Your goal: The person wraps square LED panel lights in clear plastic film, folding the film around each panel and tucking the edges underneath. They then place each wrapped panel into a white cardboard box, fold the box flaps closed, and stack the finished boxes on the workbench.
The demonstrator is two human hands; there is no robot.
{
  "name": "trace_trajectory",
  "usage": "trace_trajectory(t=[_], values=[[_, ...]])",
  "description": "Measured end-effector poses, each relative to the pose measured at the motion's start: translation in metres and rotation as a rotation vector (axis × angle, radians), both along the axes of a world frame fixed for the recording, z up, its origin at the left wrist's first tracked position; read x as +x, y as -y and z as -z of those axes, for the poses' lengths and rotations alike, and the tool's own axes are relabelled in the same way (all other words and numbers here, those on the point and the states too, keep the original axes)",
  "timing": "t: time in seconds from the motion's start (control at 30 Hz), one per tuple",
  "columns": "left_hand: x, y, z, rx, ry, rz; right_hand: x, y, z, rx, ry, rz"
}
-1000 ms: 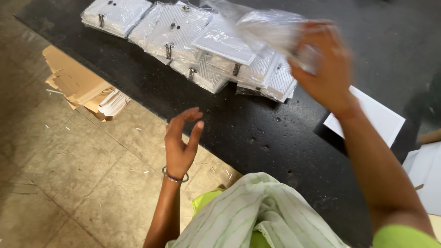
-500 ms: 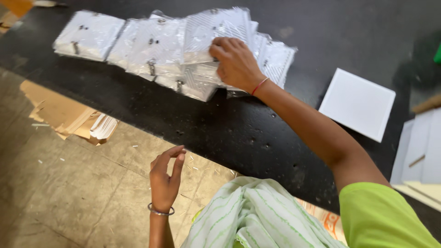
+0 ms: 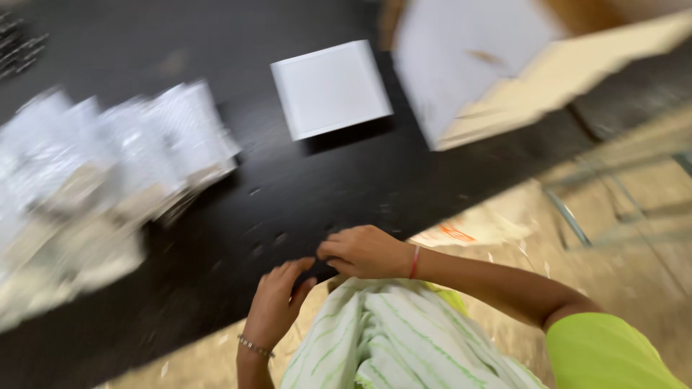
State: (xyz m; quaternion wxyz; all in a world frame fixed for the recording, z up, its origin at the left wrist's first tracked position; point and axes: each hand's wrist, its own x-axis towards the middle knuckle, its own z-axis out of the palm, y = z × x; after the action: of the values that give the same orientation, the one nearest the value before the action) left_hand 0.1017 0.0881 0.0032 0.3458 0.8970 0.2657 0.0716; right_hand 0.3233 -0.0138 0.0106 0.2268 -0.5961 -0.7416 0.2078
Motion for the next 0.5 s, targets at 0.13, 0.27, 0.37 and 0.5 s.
trace_trajectory(t=[0.13, 0.27, 0.37, 0.5], values=[[0.063, 0.023, -0.007, -0.049, -0.07, 0.134, 0.08, 0.088, 0.017, -0.076, -0.224, 0.365], [0.121, 0.052, -0.007, -0.027, -0.11, 0.19, 0.18, 0.155, 0.019, -0.269, -0.15, 0.622], [0.157, 0.078, -0.001, 0.022, -0.051, 0.243, 0.257, 0.194, 0.02, -0.161, -0.098, 0.832], [0.203, 0.111, 0.01, -0.014, -0.07, 0.3, 0.359, 0.21, 0.036, 0.158, -0.152, 1.089]])
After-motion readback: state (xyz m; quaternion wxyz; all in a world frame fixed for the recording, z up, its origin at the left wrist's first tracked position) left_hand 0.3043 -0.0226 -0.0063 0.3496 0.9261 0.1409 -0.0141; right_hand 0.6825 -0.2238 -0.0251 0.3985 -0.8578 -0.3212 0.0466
